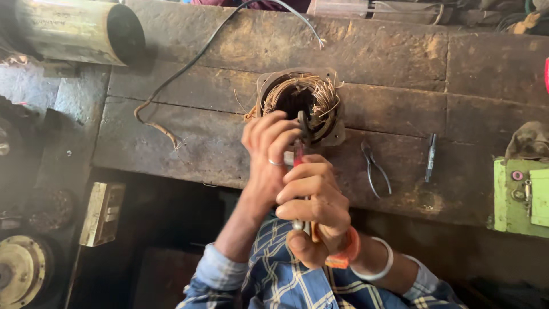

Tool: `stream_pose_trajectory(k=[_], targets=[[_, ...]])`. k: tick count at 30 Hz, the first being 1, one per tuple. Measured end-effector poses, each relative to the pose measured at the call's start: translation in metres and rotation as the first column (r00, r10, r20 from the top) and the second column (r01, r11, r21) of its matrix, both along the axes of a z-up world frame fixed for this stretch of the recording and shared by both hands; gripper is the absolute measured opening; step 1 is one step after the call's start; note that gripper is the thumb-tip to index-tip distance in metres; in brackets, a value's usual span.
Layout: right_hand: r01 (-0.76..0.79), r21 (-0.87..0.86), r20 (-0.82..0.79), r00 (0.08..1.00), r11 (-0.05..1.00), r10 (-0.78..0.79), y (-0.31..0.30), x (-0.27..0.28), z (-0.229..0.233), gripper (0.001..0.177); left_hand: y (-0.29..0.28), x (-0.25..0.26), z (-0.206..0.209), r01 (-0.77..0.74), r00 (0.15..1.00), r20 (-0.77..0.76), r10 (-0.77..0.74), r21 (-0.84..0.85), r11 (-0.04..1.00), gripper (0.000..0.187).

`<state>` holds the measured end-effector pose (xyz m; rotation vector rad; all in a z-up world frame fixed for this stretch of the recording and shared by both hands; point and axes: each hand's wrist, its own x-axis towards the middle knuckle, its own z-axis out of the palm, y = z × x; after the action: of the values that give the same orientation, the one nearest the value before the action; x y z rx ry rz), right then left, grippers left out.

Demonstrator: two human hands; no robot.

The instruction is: The person uses pliers and a hammer to remove and adjust copper windings from a cylindrical electrical component on a workbench. They repeatedly pull, cut, and reposition the wires while holding the component steady.

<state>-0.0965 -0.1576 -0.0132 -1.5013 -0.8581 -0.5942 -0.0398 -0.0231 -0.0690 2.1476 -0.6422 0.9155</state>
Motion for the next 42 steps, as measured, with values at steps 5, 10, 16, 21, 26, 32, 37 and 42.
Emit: stream_pose_trajectory(k=[5, 10, 16, 21, 26, 32, 37, 42], targets=[[0.009, -0.048, -0.251, 0.968, 0.999, -0.020, 0.010, -0.036, -0.023, 0.036, 0.052, -0.007, 0.028, 0.017, 0.982, -0.188, 0.003, 0.109, 0.994, 0.078], [0.075, 0.078, -0.477, 0.878, 0.994, -0.029, 0.022, -0.047, -0.026, 0.075, 0.044, -0.009, 0.025, 0.210, 0.960, -0.203, -0.191, 0.079, 0.974, 0.062], [-0.157, 0.368, -0.686, 0.620, 0.916, 0.382, 0.006, -0.041, -0.028, 0.104, 0.048, 0.001, 0.011, 0.014, 0.994, -0.105, -0.014, 0.001, 1.000, 0.055], [-0.060, 0.669, -0.742, 0.004, 0.741, 0.670, -0.001, -0.042, -0.052, 0.047, 0.062, 0.003, 0.009, -0.018, 0.991, -0.131, -0.016, -0.250, 0.968, 0.055], [0.145, 0.838, -0.494, -0.207, 0.525, 0.845, -0.011, -0.038, -0.055, 0.034, 0.066, -0.004, 0.025, 0.019, 0.968, -0.233, -0.095, -0.308, 0.951, 0.054], [-0.131, 0.689, -0.725, -0.142, 0.713, 0.674, -0.024, -0.031, -0.066, 0.043, 0.054, -0.010, 0.034, -0.010, 0.911, -0.396, -0.118, -0.308, 0.951, 0.072], [-0.231, 0.611, -0.788, -0.076, 0.757, 0.612, -0.037, -0.023, -0.095, 0.051, 0.045, -0.013, 0.031, -0.064, 0.924, -0.382, -0.032, -0.237, 0.969, 0.074], [-0.328, 0.125, -0.891, 0.378, 0.936, 0.251, -0.043, -0.001, -0.140, 0.036, 0.039, -0.008, 0.032, -0.172, 0.923, -0.360, 0.136, -0.070, 0.983, 0.082]])
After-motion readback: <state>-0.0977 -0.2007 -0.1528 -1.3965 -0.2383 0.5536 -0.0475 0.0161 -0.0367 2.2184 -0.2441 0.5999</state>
